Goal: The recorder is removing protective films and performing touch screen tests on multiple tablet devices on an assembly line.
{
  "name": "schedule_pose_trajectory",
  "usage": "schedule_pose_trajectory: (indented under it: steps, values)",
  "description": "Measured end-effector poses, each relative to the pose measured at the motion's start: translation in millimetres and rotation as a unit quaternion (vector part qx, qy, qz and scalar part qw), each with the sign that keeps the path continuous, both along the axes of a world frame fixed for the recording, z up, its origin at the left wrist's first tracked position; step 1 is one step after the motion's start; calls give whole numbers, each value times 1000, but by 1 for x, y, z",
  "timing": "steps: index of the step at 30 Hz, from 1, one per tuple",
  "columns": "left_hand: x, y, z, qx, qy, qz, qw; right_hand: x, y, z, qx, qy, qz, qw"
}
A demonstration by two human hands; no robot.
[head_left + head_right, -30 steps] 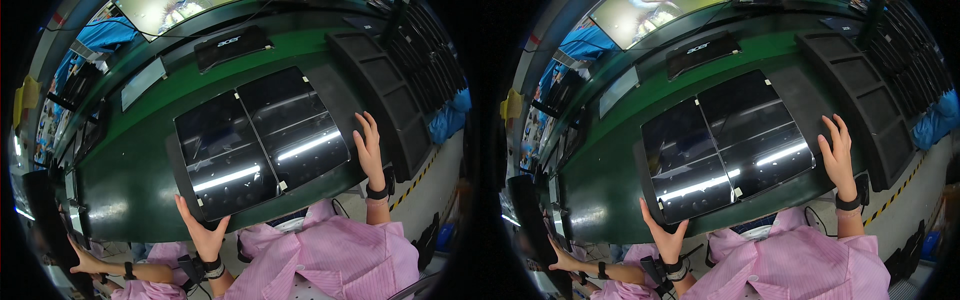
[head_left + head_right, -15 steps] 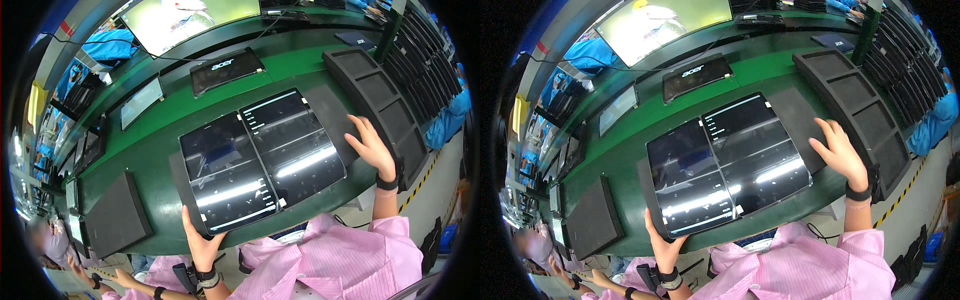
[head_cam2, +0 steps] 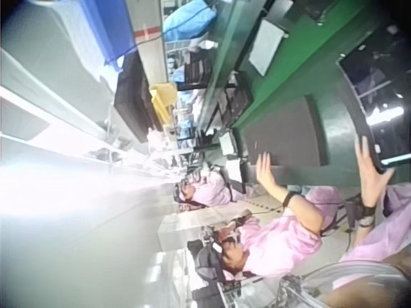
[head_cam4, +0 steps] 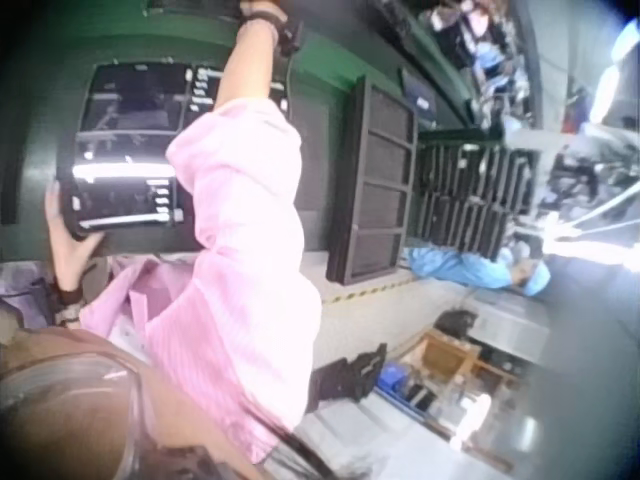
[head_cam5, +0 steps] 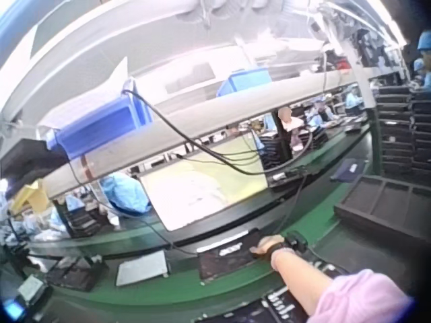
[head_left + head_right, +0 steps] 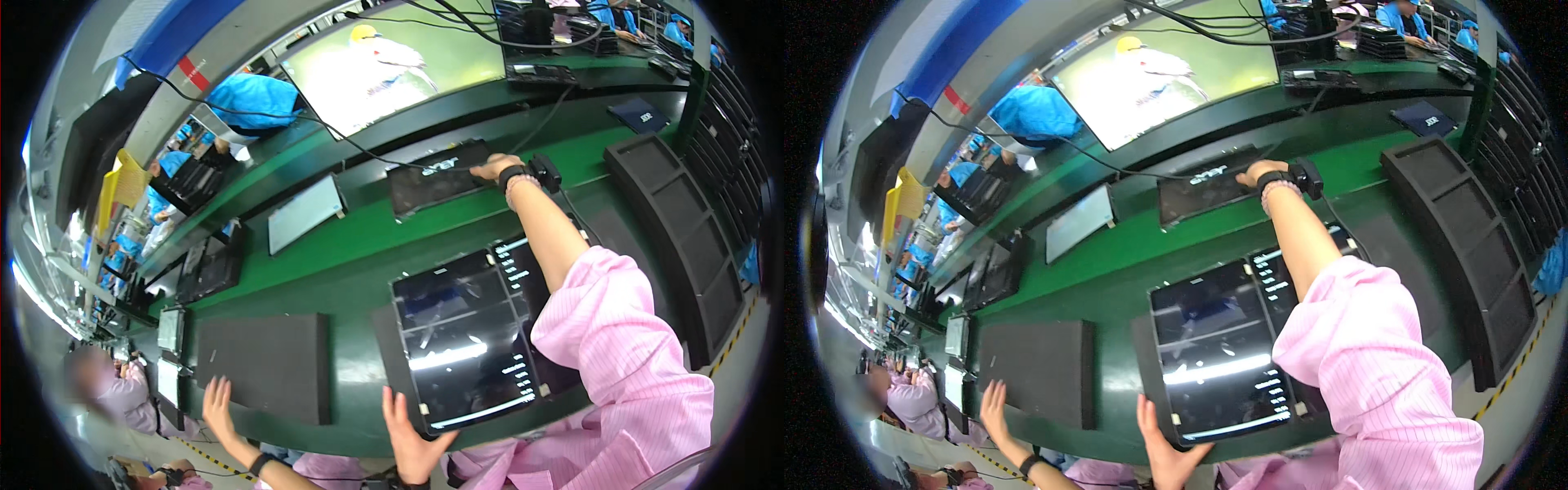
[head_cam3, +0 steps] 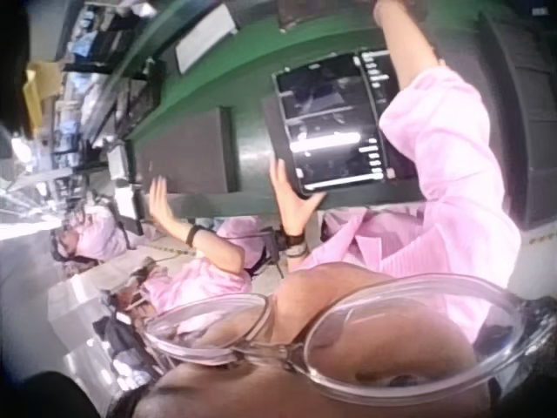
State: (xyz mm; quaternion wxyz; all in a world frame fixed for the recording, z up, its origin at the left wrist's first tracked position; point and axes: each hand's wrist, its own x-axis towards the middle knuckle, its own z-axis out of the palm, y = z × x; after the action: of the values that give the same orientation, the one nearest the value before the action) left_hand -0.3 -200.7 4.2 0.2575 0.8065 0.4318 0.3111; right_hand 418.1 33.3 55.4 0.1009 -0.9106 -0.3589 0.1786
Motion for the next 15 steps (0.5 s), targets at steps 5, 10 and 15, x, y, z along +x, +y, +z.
schedule_pose_trajectory:
  steps: [5,10,15]
  values:
    - [1,-3,1,-20,31,18,999,-9,11,-8,-10,-9,10,1000]
    - [6,-6,18,39,142,7,989,22,31,-35,187,299,80,932]
    - [17,5,17,99,192,-9,976,-25,29,-12,510,549,-55,660]
